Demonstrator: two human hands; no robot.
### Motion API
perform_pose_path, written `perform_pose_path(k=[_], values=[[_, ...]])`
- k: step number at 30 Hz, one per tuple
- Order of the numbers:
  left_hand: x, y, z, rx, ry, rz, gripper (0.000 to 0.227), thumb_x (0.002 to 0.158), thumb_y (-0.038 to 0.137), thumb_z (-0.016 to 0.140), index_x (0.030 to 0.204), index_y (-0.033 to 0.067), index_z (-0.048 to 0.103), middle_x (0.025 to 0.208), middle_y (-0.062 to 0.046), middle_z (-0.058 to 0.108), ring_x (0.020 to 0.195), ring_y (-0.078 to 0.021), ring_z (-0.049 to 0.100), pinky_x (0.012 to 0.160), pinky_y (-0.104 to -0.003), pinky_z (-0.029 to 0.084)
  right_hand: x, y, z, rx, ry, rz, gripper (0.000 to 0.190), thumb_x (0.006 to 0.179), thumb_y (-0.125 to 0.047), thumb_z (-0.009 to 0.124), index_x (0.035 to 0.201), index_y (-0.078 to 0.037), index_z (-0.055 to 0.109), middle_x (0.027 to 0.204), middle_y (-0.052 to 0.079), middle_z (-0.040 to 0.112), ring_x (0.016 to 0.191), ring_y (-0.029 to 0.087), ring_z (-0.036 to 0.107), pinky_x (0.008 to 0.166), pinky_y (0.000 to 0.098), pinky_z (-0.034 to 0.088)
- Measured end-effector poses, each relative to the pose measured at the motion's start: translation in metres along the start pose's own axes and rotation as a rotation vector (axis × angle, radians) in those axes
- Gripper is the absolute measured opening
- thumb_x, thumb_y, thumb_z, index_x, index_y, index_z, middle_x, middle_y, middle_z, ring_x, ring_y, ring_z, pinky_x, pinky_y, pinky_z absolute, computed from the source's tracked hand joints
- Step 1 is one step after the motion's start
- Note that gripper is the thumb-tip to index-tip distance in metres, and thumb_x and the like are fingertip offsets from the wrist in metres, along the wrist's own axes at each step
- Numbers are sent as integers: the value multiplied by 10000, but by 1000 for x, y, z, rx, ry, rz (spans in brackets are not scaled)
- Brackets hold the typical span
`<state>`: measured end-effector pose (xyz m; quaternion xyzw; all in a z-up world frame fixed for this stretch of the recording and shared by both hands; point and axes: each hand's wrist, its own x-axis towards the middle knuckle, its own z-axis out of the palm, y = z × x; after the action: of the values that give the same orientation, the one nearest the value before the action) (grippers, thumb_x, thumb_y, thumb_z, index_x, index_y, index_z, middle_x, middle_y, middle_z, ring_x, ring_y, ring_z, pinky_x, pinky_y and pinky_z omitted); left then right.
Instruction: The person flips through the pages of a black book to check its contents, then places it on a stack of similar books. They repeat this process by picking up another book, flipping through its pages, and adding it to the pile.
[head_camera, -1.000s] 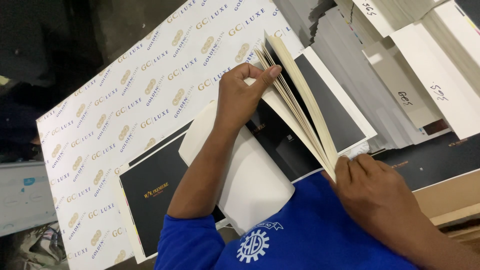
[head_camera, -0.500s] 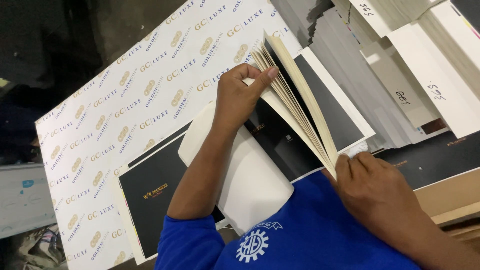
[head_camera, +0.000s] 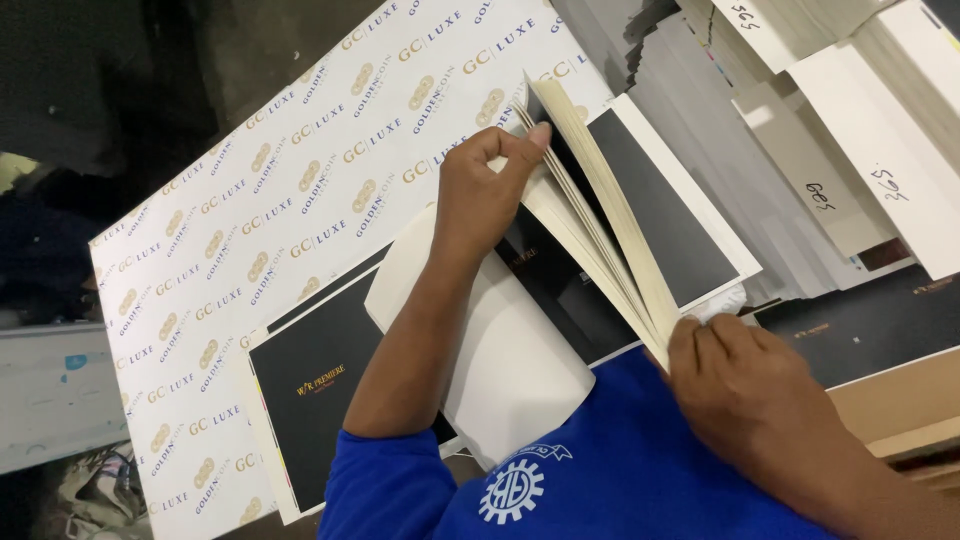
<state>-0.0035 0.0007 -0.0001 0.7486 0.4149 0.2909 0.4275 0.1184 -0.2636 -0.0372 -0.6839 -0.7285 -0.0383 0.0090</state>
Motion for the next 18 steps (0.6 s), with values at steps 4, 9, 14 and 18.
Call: perform_pose_path(k=[4,9,14,18], values=[[0,4,0,12,-24,-30,506,736,580,704,645,86,643,594,-63,677,464,-123,636,518,-257,586,1,-1,0,-20,-7,-31,304,871,-131,632,1115,50,622,812,136,680,681,174,637,542,276,562],[-1,3,-1,-31,-31,3,480,746,550,714,668,82,638,627,-79,699,477,-136,669,510,-260,600,1,2,-3,-3,20,-20,340,855,-143,647,1133,51,628,873,156,705,747,190,669,621,294,610],[0,1,0,-41,-36,37,454,770,527,713,683,88,637,596,-83,694,445,-130,656,462,-243,575,1,4,1,-12,-46,3,298,905,-189,635,1118,20,631,837,129,688,662,153,642,535,258,582],[1,0,0,-48,-46,15,449,766,531,711,684,98,629,616,-94,715,459,-143,689,474,-249,597,1,5,2,19,-17,8,304,888,-171,641,1111,35,633,837,137,685,649,160,644,530,258,593]])
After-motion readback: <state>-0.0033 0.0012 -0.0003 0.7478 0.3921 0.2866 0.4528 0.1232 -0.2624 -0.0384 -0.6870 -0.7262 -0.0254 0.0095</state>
